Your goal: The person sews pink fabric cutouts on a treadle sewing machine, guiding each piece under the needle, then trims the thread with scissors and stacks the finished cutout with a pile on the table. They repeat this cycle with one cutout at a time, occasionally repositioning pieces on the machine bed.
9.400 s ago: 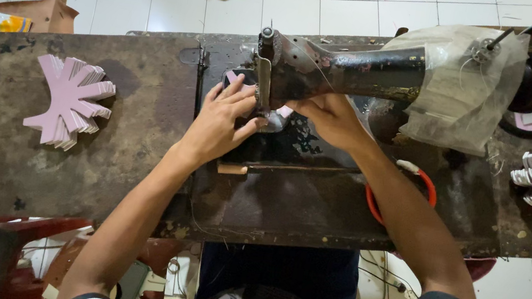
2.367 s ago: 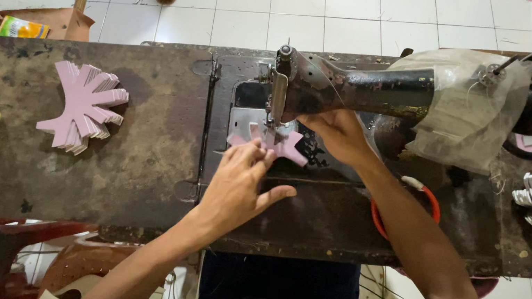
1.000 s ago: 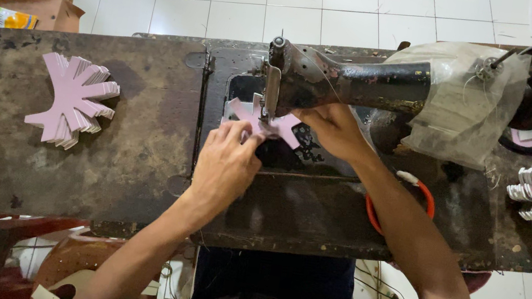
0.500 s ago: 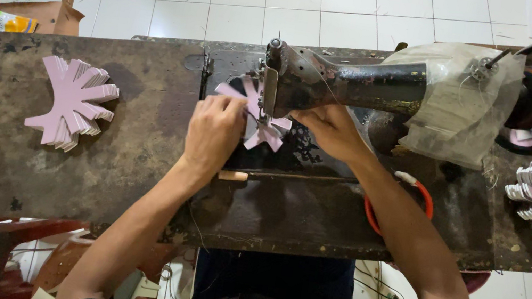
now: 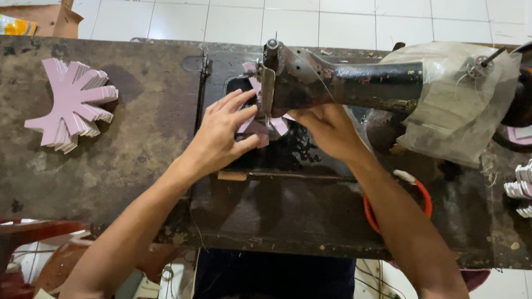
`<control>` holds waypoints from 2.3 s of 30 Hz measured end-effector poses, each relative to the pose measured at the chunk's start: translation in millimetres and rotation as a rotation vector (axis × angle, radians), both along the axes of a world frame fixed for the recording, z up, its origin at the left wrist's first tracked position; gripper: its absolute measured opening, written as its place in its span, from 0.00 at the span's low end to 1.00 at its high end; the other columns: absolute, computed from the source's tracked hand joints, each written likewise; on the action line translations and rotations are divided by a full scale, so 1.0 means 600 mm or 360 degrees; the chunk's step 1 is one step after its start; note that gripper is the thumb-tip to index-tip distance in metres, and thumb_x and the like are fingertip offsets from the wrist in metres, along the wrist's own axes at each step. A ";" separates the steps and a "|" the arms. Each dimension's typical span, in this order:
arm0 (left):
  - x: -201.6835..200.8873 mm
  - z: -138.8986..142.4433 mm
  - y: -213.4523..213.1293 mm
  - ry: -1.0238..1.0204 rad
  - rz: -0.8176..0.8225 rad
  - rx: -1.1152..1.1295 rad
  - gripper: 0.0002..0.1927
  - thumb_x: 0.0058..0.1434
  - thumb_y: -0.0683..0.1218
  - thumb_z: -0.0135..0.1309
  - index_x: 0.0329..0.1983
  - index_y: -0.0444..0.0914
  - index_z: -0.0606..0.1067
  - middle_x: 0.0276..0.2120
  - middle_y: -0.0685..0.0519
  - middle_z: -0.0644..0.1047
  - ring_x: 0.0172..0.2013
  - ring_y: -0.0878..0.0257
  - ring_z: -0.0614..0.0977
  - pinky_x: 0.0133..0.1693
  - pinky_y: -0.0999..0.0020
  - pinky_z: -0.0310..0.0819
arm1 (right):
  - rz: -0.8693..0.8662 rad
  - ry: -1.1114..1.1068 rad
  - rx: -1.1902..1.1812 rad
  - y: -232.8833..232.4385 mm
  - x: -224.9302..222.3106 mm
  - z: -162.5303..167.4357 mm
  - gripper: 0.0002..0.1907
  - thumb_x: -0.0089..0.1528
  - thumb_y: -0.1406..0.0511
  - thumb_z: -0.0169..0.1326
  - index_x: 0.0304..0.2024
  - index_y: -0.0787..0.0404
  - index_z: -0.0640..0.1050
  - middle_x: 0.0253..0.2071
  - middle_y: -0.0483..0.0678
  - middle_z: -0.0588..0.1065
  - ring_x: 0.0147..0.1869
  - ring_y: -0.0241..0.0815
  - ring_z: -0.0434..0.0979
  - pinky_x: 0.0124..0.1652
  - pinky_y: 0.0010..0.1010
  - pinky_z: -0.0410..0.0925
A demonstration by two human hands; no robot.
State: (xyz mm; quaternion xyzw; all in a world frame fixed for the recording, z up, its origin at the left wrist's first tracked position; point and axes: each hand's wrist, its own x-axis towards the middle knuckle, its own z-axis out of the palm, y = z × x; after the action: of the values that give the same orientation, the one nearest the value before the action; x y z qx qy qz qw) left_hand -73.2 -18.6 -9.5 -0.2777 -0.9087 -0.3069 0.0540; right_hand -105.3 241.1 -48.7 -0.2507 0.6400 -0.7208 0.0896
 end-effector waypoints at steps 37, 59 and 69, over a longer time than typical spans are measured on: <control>0.110 0.022 0.015 0.0424 0.0174 -0.0273 0.38 0.62 0.64 0.58 0.57 0.25 0.75 0.55 0.38 0.76 0.61 0.42 0.72 0.62 0.51 0.62 | -0.0188 -0.0114 0.0162 0.003 0.001 -0.008 0.14 0.66 0.70 0.55 0.54 0.69 0.75 0.46 0.46 0.79 0.49 0.32 0.77 0.47 0.26 0.71; 0.124 0.018 0.039 0.0359 0.0162 -0.0120 0.26 0.61 0.54 0.61 0.51 0.27 0.75 0.48 0.39 0.76 0.57 0.43 0.74 0.58 0.53 0.65 | -0.0120 -0.0062 0.0092 0.005 -0.008 -0.017 0.15 0.67 0.72 0.53 0.57 0.68 0.74 0.53 0.46 0.78 0.57 0.34 0.77 0.58 0.30 0.70; 0.119 0.008 0.049 0.0458 0.0210 -0.0234 0.22 0.57 0.45 0.58 0.53 0.29 0.75 0.50 0.41 0.75 0.58 0.47 0.74 0.59 0.54 0.65 | -0.0343 -0.0267 0.0855 0.013 -0.003 -0.024 0.13 0.71 0.66 0.57 0.51 0.69 0.85 0.36 0.57 0.78 0.40 0.41 0.72 0.41 0.38 0.64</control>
State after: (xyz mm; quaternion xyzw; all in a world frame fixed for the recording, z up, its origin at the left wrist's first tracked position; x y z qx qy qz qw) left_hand -1.7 11.0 -4.7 -0.2619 -0.9278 -0.1923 0.1832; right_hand -106.9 249.0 -63.0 -0.0884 0.8211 -0.5492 0.1282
